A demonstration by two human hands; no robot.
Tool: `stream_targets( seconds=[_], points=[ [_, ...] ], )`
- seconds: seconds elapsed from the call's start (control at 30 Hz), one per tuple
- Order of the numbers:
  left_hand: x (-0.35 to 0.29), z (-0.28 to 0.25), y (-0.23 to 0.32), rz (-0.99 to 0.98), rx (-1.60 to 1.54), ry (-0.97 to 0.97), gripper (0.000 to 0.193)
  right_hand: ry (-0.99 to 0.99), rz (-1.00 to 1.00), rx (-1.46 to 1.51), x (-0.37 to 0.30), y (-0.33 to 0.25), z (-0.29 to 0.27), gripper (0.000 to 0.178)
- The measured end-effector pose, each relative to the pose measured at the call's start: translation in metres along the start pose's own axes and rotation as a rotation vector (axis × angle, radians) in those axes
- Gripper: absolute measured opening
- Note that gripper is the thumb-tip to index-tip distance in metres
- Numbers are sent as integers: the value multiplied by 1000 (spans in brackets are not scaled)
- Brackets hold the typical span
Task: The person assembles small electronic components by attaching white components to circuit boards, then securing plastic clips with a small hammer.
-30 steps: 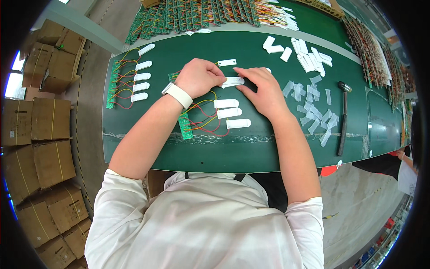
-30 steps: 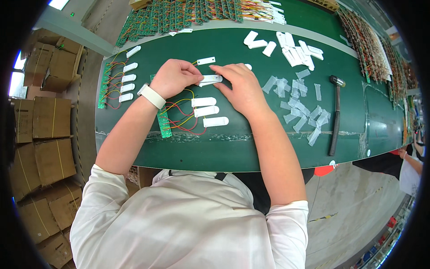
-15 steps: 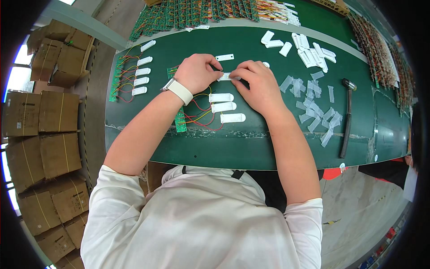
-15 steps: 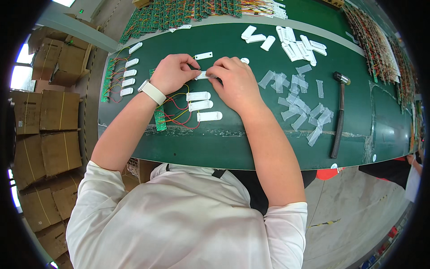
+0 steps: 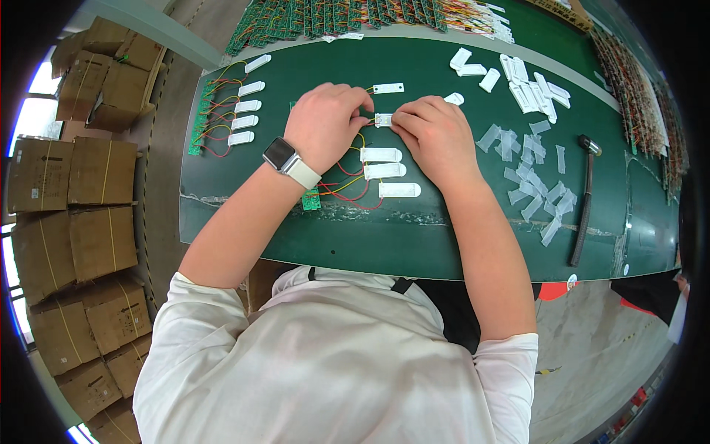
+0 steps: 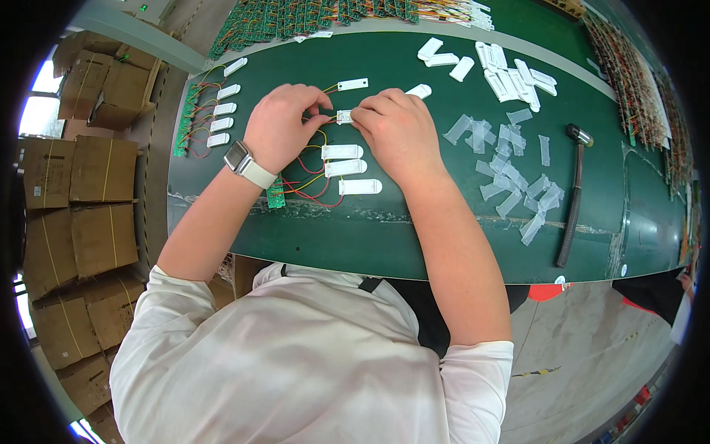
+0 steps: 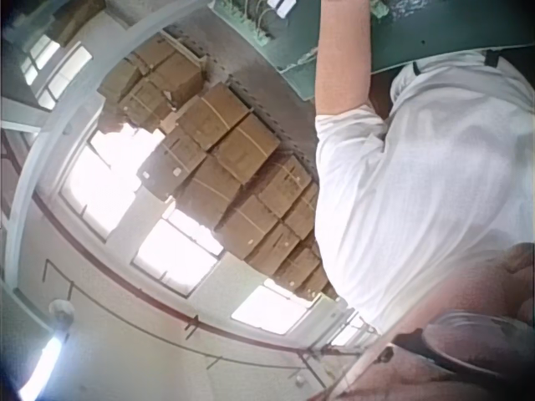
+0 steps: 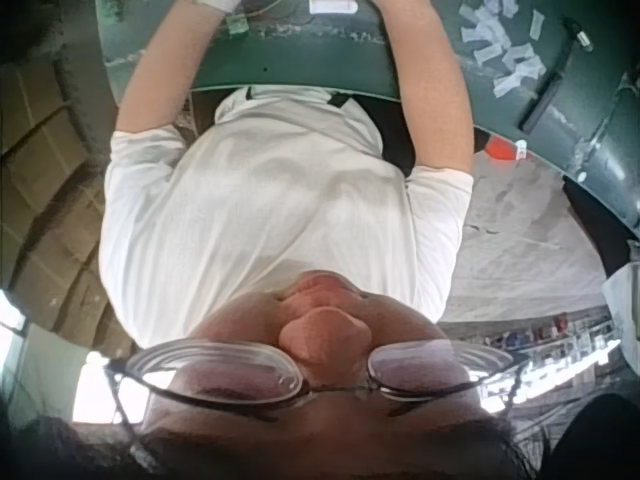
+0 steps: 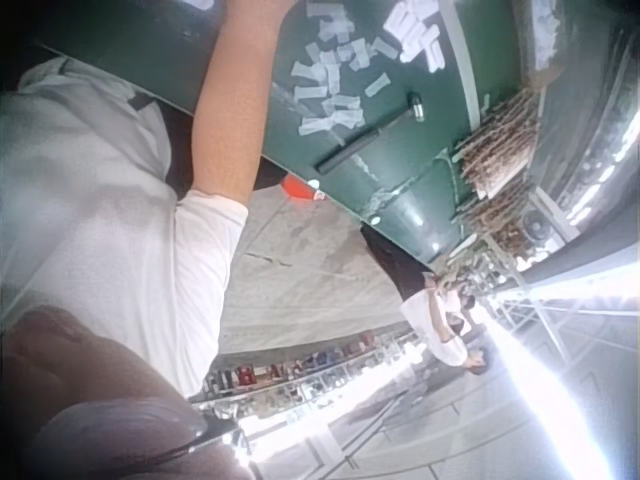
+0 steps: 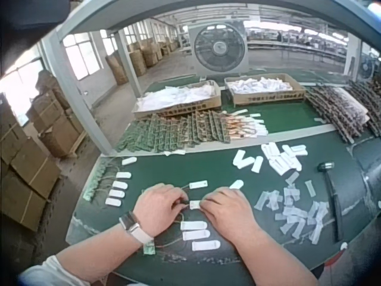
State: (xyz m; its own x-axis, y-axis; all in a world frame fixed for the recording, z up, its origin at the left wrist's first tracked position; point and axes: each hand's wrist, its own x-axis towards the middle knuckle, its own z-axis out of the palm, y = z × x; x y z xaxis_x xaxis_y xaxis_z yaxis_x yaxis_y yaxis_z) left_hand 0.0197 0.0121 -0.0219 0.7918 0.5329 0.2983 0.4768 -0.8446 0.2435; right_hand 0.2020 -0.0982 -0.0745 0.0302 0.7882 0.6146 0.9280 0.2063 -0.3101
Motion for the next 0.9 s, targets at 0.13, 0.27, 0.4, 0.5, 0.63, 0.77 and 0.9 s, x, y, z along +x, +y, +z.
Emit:
stream_targets(
  seconds=[0.13, 0.27, 0.4, 0.5, 0.63, 0.77, 0.9],
  points=[
    [-6, -3, -6, 207, 112, 110, 13, -14, 9, 63, 1, 3, 1, 10],
    [-1, -2, -5, 277, 167, 49, 9, -16, 3, 124, 1, 4, 2, 11],
    [3, -1, -8, 227, 179, -16, 5, -28, -1, 102, 1, 2, 1, 11],
    [5, 1, -8, 232, 183, 22, 4, -43, -27, 15, 2, 1, -3, 11],
    [3, 9, -8, 209, 179, 79, 7, -42, -8, -2, 1, 2, -1, 10],
    [2, 14, -8, 170, 196, 105, 12, -51, 40, 42, 2, 1, -2, 9],
    [6, 13, -5, 2, 25, 38, 16, -53, 39, 38, 2, 1, -3, 8]
  ],
)
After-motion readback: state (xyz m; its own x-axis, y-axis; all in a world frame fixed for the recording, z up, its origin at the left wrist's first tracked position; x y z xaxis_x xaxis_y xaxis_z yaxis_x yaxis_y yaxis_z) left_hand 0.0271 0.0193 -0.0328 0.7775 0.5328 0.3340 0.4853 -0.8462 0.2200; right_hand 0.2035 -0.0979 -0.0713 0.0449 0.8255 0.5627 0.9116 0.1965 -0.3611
